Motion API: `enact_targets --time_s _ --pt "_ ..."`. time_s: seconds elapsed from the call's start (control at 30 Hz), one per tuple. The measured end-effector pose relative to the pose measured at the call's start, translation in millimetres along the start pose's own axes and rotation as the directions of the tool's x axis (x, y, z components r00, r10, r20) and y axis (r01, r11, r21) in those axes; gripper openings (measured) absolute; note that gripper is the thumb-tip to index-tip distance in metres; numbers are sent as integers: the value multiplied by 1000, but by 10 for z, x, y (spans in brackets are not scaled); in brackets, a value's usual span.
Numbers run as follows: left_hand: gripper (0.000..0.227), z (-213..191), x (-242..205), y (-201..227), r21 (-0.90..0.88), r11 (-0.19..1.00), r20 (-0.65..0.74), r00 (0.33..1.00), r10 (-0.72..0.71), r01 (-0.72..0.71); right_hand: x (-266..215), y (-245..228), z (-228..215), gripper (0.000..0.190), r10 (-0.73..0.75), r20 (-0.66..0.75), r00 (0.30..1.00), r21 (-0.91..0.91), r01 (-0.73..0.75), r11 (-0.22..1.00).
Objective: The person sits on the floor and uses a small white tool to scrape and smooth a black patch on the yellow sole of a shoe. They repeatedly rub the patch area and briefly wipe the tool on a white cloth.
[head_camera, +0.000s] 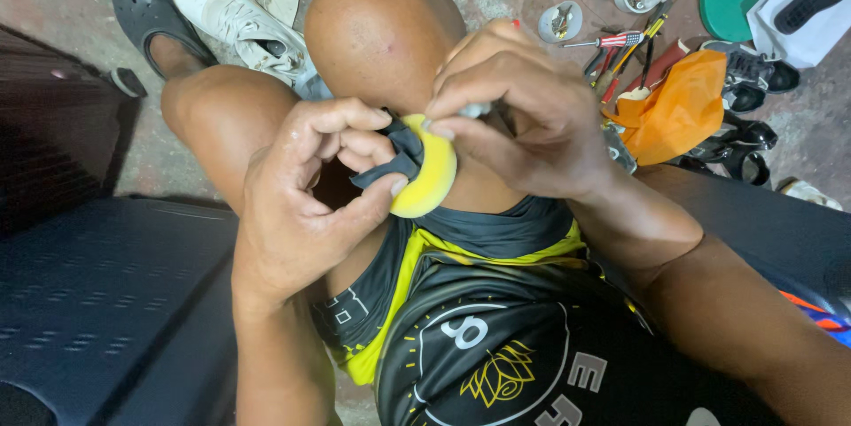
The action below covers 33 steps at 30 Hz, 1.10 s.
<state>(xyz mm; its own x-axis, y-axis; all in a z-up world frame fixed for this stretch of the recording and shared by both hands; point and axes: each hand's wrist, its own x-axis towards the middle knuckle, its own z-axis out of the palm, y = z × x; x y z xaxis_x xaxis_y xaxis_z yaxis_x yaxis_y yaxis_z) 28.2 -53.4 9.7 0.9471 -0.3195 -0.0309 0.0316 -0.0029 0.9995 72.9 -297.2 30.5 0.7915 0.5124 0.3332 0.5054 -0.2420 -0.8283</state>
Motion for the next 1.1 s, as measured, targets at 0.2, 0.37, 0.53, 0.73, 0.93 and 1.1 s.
enact_targets --time_s 0.2,0.37,0.53,0.73,0.93,1.1 --pt "50 52 40 132 104 995 -13 1000 0 2 112 -119 -55 20 -26 94 995 30 24 999" --pt "52 85 92 196 228 973 -3 1000 25 -23 157 -126 24 25 -125 238 963 -130 159 979" --pt "54 81 102 208 201 979 -13 1000 -21 23 231 -146 -31 27 -147 316 937 -303 247 921" --pt "55 61 116 195 146 988 -2 999 -48 47 268 -139 -59 19 -187 218 958 -128 219 967" --pt "62 95 176 151 268 963 0 1000 -28 27 311 -94 26 24 -204 339 919 -211 285 935" --pt "67 137 214 127 276 958 5 997 73 -72 380 -136 -74 31 -161 416 895 -282 295 913"
